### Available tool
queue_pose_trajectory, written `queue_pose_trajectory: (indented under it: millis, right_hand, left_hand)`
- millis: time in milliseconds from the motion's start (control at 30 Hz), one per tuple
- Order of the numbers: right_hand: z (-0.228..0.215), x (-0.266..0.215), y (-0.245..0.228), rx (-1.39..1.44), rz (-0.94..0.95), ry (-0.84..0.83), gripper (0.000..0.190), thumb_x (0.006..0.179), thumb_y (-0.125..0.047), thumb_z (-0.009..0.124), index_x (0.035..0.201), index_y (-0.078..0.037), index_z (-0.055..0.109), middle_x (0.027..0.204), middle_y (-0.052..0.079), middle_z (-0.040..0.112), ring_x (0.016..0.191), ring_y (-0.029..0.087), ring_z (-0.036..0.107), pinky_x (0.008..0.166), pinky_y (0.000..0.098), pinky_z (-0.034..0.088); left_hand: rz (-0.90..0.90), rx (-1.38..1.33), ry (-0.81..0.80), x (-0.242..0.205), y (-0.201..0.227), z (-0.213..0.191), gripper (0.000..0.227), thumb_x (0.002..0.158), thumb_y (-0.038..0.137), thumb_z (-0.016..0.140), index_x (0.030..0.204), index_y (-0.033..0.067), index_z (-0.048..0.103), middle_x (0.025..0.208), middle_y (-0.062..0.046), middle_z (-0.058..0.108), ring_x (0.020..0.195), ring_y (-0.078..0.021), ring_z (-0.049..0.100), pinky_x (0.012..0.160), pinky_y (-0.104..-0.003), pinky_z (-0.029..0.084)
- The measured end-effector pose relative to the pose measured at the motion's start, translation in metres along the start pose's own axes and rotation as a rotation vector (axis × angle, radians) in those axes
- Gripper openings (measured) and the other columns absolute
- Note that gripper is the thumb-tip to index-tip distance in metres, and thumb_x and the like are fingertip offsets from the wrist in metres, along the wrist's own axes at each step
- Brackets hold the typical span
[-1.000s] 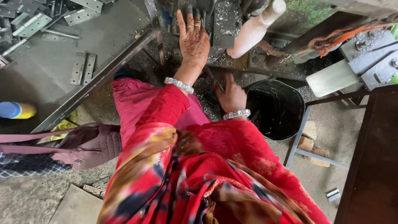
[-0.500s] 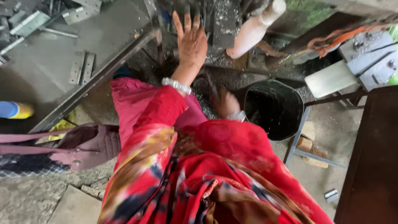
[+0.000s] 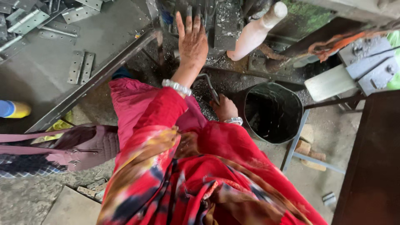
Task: The person repeatedly picks up small metal brackets from a tray, places them into a press machine, and operates the lever to process them. The person handles the brackets one at a time, using both hands to position and press the items.
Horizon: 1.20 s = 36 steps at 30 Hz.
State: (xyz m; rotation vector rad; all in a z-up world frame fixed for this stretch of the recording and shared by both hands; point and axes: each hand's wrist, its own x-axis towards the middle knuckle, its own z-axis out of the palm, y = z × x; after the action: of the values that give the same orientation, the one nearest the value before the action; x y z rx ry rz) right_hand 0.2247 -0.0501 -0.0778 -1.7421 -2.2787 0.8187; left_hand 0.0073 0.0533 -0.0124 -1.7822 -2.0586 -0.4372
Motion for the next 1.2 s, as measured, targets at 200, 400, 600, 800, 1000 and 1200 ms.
queue_pose_trajectory:
  millis: [200, 400, 600, 800, 1000, 1200]
  right_hand:
    - [0.001, 0.008, -0.005, 0.013, 0.078, -0.084, 0.051, 0.087, -0.054, 0.071, 0.108, -0.008, 0.067, 0.095, 0.025, 0.072, 0.092, 0.045, 0.07, 0.078, 0.0547, 0.053]
    - [0.004, -0.002, 0.006, -0.042, 0.066, -0.019, 0.047, 0.088, -0.05, 0.071, 0.109, -0.008, 0.067, 0.097, 0.024, 0.073, 0.092, 0.046, 0.07, 0.077, 0.0568, 0.053]
    - [-0.015, -0.028, -0.04, 0.061, -0.065, 0.188, 0.053, 0.085, -0.039, 0.076, 0.126, -0.01, 0.059, 0.103, 0.021, 0.07, 0.094, 0.045, 0.067, 0.077, 0.0537, 0.053]
    - [-0.091, -0.033, -0.087, 0.172, -0.293, 0.558, 0.038, 0.09, -0.028, 0.072, 0.123, -0.012, 0.061, 0.111, 0.01, 0.066, 0.103, 0.033, 0.067, 0.087, 0.0458, 0.053]
    - [-0.105, -0.027, -0.11, 0.07, -0.31, 0.563, 0.032, 0.091, -0.029, 0.074, 0.116, -0.012, 0.064, 0.107, 0.01, 0.066, 0.102, 0.034, 0.066, 0.085, 0.047, 0.051]
    - [-0.103, -0.028, -0.104, 0.116, -0.273, 0.519, 0.026, 0.09, -0.027, 0.074, 0.111, -0.013, 0.066, 0.099, 0.008, 0.066, 0.095, 0.032, 0.067, 0.08, 0.0455, 0.053]
  left_hand:
    - [-0.036, -0.09, -0.171, 0.005, -0.012, 0.007, 0.039, 0.109, 0.025, 0.044, 0.13, 0.0036, 0.068, 0.159, -0.01, 0.048, 0.153, -0.0323, 0.03, 0.121, -0.062, -0.013]
    - [-0.07, 0.122, -0.113, 0.028, 0.012, 0.014, 0.051, 0.098, 0.022, 0.044, 0.144, 0.0055, 0.056, 0.154, -0.01, 0.048, 0.15, -0.0318, 0.027, 0.117, -0.061, -0.014]
    - [0.047, -0.422, 0.279, -0.037, -0.05, -0.079, 0.03, 0.091, 0.018, 0.075, 0.119, 0.0065, 0.074, 0.128, -0.01, 0.07, 0.126, -0.032, 0.061, 0.118, -0.061, 0.03]
    - [-0.467, 0.158, 0.077, -0.162, -0.244, -0.062, 0.023, 0.095, 0.024, 0.066, 0.103, 0.002, 0.07, 0.112, -0.022, 0.067, 0.117, -0.0418, 0.058, 0.09, -0.057, 0.042]
    - [-0.55, 0.273, -0.221, -0.182, -0.351, 0.021, 0.07, 0.085, 0.059, 0.08, 0.114, -0.0037, 0.072, 0.121, -0.028, 0.069, 0.125, -0.0449, 0.055, 0.106, -0.054, 0.038]
    - [-0.586, 0.163, -0.308, -0.158, -0.363, 0.012, 0.075, 0.078, 0.06, 0.084, 0.113, -0.005, 0.071, 0.118, -0.028, 0.07, 0.118, -0.0433, 0.059, 0.101, -0.052, 0.04]
